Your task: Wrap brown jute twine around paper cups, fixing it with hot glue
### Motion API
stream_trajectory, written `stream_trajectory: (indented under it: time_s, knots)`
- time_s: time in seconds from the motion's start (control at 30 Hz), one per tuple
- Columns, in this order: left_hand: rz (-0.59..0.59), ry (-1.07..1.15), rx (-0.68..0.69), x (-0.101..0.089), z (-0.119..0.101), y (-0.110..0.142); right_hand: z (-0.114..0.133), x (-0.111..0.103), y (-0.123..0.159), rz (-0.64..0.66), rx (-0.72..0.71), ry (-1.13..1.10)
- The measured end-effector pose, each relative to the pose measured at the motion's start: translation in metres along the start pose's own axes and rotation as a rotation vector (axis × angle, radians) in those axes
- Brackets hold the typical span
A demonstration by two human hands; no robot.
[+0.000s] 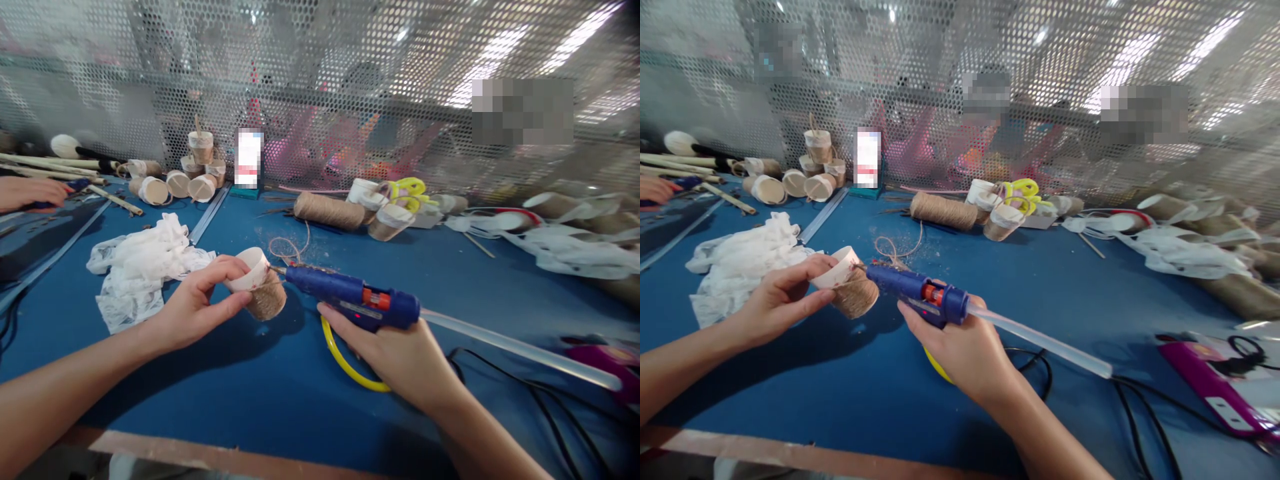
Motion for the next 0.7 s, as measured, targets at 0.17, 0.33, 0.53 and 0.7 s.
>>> stream_trajectory:
  time_s: [0.17, 0.33, 0.53, 0.7]
  knots:
    - [-0.001, 0.012, -0.043, 0.000, 0.000, 0.000, 0.001, 0.001, 0.003, 0.083, -0.096, 0.233]
    - [-0.013, -0.013, -0.083, -0.001, 0.000, 0.000, 0.003, 0.006, 0.006, 0.038, -0.048, 0.284]
    - [-0.018, -0.063, -0.104, 0.000, 0.000, 0.000, -0.002, 0.017, 0.014, 0.021, -0.011, 0.144]
    - [-0.034, -0.097, -0.118, 0.000, -0.002, 0.000, -0.005, 0.020, 0.015, 0.021, -0.008, 0.133]
Point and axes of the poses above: each hand's wrist, its own y-axis away from the middle knuckle, its own x-axis out of the palm, z = x × y, the point moved 2 cm from there along -y, towards the middle knuckle, and after that the axes turned 10 degrees about -x, right-handed, at the moved point
